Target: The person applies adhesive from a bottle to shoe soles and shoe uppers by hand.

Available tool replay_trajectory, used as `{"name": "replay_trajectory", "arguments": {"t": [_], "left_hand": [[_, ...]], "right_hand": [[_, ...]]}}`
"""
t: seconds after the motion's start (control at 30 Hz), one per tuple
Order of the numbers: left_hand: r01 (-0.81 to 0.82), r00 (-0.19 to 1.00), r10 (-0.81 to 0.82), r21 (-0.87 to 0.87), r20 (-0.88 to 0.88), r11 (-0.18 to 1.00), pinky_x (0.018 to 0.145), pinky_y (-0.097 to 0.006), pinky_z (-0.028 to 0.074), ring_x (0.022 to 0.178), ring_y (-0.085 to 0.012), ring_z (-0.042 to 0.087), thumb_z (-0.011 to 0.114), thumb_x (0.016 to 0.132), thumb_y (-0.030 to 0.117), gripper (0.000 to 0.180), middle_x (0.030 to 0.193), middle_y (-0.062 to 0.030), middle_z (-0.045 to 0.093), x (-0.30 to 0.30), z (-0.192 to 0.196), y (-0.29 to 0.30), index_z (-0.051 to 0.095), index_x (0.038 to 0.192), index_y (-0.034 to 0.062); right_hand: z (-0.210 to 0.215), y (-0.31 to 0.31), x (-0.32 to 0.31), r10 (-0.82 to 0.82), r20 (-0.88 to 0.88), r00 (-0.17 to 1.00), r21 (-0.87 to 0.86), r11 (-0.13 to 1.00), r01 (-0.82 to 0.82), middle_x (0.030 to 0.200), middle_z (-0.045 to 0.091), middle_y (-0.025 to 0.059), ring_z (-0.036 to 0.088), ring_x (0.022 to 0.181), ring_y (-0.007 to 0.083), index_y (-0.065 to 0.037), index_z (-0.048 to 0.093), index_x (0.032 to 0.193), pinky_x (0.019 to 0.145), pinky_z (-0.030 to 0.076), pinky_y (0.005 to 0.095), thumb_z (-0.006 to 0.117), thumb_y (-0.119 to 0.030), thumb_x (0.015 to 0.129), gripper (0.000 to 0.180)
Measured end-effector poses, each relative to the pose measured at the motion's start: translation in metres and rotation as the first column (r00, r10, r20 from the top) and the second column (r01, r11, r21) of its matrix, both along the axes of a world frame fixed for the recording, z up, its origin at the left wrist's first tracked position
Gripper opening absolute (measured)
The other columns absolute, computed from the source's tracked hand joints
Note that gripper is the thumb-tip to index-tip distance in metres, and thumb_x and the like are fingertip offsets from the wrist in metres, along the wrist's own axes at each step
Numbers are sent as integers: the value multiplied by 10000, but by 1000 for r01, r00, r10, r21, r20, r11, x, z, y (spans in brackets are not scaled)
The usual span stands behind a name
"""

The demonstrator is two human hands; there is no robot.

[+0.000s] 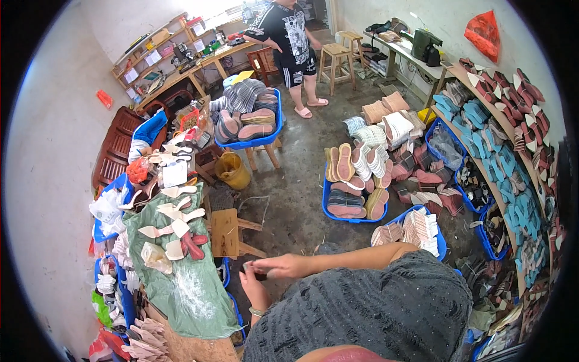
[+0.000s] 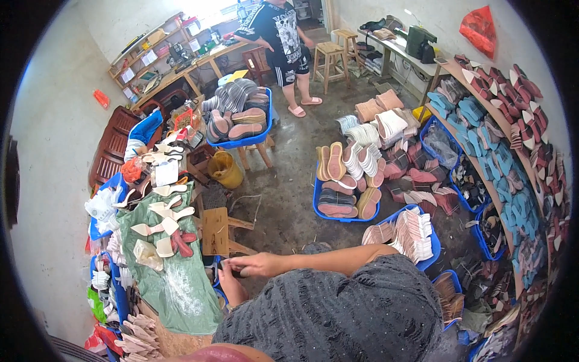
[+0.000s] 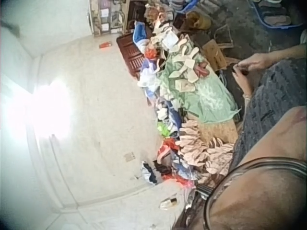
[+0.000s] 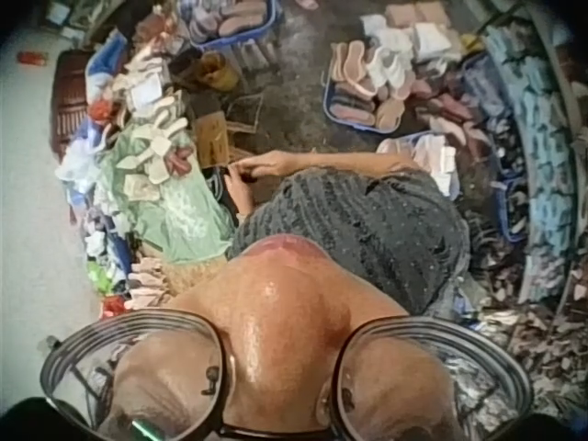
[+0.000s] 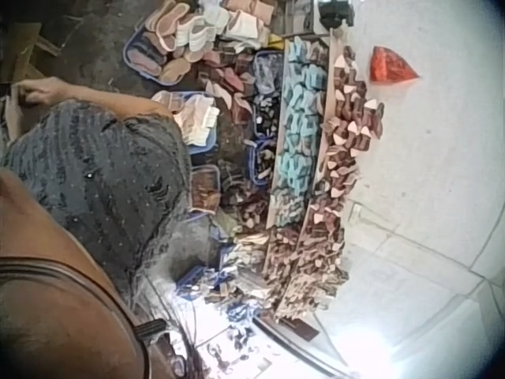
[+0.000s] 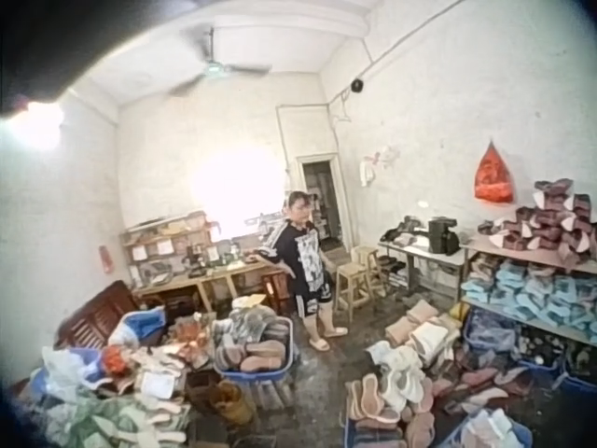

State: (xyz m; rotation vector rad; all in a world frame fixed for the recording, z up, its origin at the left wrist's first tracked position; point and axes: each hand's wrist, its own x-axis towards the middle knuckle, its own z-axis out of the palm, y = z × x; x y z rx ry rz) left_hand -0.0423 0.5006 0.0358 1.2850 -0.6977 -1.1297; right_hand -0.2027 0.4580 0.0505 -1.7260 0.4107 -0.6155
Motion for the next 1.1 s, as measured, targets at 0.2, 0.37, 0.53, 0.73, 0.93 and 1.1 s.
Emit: {"name": "replay_trajectory", "arguments": {"t": [0.2,0.37,0.53,0.73,0.93,1.1], "left_hand": [[-78,900,30,-93,-436,993,732,-284,417,763,-134,479,357,954,346,312,811,-21,492,-14,30,-62,477,1019,67],[-162,827,70,-116,-558,980,751,-332,430,777,-149,501,320,936,440,371,833,-23,523,-59,77,-133,488,970,110],[34,779,-92,-105,-621,994,738,-331,431,772,-155,510,313,919,491,423,827,-36,530,-74,63,-192,487,924,106],[132,778,-96,12,-621,991,708,-315,420,699,-170,469,355,898,537,468,753,-45,456,-113,76,-251,407,917,72],[179,728,-189,-83,-660,980,738,-306,430,746,-186,499,362,866,596,536,788,-58,497,-162,83,-276,444,933,71],[188,784,-123,44,-609,981,739,-327,448,774,-196,515,346,839,647,589,810,-74,527,-179,78,-303,474,909,76]], "right_hand": [[-8,-23,27,129,168,977,-161,982,-102,1433,164,204,144,1344,287,37,156,1375,1073,173,356,503,-430,864,775],[40,-90,5,-109,173,979,-451,875,177,1405,225,204,203,1321,299,49,176,1360,1072,156,437,420,-541,852,816],[42,-140,-26,-265,113,958,-547,788,283,1343,337,230,290,1281,334,28,272,1337,1052,238,398,498,-460,849,726],[34,-164,-87,-299,169,939,-527,778,343,1315,375,238,325,1253,365,71,347,1279,1048,236,415,516,-459,831,714],[47,-194,-107,-437,185,880,-548,698,462,1382,266,239,192,1322,345,61,298,1314,1066,166,432,508,-467,831,746],[36,-218,-127,-485,199,851,-448,728,519,1370,310,215,210,1319,338,49,327,1308,1058,178,441,515,-460,831,722]]}}
